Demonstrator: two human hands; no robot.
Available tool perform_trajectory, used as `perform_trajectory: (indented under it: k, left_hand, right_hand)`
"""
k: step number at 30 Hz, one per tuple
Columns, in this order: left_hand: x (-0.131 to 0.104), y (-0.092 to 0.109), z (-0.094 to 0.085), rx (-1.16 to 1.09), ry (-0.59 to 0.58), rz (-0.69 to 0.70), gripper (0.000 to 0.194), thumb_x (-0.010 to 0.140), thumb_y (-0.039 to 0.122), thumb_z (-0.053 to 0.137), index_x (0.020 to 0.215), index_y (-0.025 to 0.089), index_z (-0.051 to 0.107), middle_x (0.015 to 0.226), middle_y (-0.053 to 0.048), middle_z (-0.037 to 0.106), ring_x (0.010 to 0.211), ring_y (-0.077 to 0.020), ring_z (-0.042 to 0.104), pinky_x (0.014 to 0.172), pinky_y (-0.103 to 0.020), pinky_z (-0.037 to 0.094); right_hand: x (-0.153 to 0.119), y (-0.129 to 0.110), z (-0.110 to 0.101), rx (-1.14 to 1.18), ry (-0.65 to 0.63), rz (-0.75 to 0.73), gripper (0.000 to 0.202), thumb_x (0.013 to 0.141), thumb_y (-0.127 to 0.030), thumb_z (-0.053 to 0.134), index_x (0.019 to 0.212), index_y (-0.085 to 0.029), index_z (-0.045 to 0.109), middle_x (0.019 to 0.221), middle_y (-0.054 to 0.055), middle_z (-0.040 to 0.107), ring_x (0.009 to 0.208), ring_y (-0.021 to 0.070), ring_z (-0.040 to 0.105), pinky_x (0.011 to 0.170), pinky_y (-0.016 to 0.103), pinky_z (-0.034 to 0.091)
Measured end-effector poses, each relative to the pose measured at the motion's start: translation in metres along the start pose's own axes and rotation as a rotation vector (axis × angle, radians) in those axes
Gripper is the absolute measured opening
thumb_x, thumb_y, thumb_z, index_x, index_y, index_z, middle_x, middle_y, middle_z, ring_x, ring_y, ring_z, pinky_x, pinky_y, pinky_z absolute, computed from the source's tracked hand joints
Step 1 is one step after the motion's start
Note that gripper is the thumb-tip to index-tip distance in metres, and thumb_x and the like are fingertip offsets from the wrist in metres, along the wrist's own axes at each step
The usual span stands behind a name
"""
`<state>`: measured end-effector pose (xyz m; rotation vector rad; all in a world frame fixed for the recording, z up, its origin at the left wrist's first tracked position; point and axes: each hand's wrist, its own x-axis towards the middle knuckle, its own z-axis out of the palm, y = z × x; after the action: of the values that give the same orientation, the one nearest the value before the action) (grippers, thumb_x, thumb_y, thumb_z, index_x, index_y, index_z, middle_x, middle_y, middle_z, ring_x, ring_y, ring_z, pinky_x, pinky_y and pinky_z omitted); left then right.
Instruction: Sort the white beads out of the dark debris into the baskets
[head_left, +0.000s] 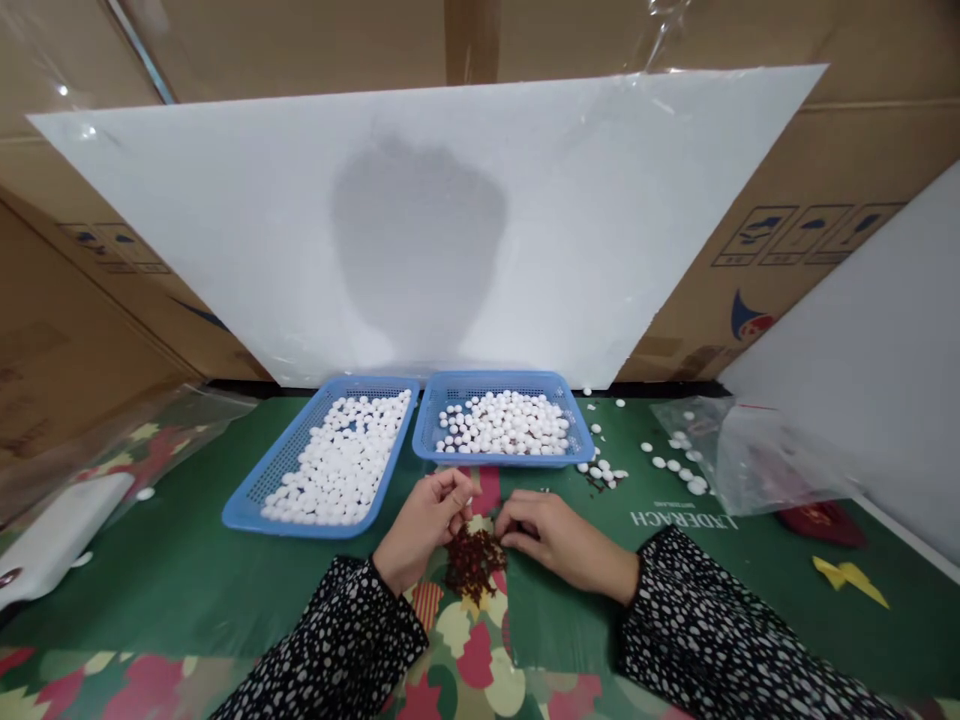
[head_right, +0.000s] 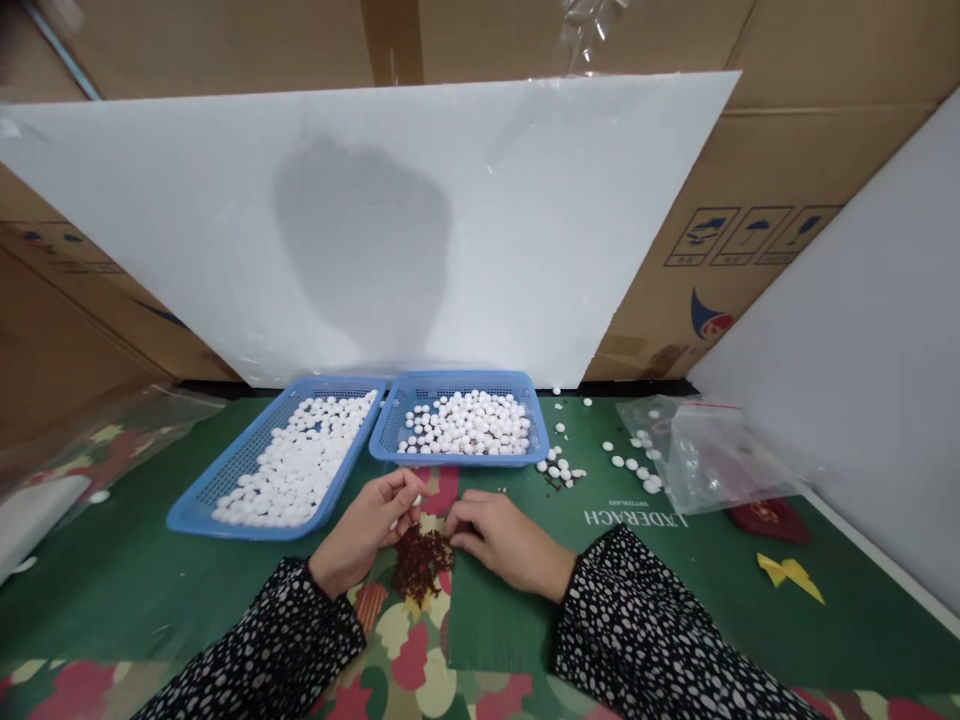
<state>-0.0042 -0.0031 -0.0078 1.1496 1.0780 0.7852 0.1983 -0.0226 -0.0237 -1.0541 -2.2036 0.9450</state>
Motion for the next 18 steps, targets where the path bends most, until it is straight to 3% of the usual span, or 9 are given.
perform_trajectory:
  k: [8, 11, 18]
  left_hand:
    - [-0.0003, 0.0026, -0.0005, -0.087, -0.056, 0.003, 0.038, 0.08, 0.042, 0.066, 0.104, 0.012, 0.065, 0.067, 0.002, 0.049, 0.05, -0.005, 0.029, 0.043, -0.02, 0.017]
    - [0.0003, -0.0001, -0.0009, -0.063, -0.067, 0.026, 0.035, 0.08, 0.039, 0.068, 0.104, 0.013, 0.065, 0.068, 0.004, 0.048, 0.049, -0.0043, 0.025, 0.044, -0.021, 0.016]
    - [-0.0011, -0.0031, 0.004, -0.104, -0.129, 0.014, 0.025, 0.078, 0.037, 0.071, 0.084, 0.015, 0.059, 0.066, 0.005, 0.05, 0.05, -0.0054, 0.027, 0.043, -0.02, 0.014]
  right_hand:
    - [-0.0001, 0.0029, 0.0045, -0.107, -0.011, -0.012, 0.011, 0.083, -0.008, 0.065, 0.083, -0.018, 0.066, 0.083, 0.0, 0.058, 0.077, 0.0139, 0.056, 0.068, 0.024, 0.042]
    - [-0.0001, 0.0022, 0.001, -0.091, 0.022, -0.031, 0.013, 0.083, -0.007, 0.063, 0.081, -0.019, 0.065, 0.081, 0.0, 0.059, 0.072, 0.0129, 0.055, 0.065, 0.023, 0.041]
    - [0.0066, -0.0028, 0.0017, 0.048, 0.465, -0.008, 0.006, 0.09, -0.021, 0.06, 0.087, -0.02, 0.065, 0.081, 0.0, 0.066, 0.064, 0.0127, 0.053, 0.06, 0.024, 0.04]
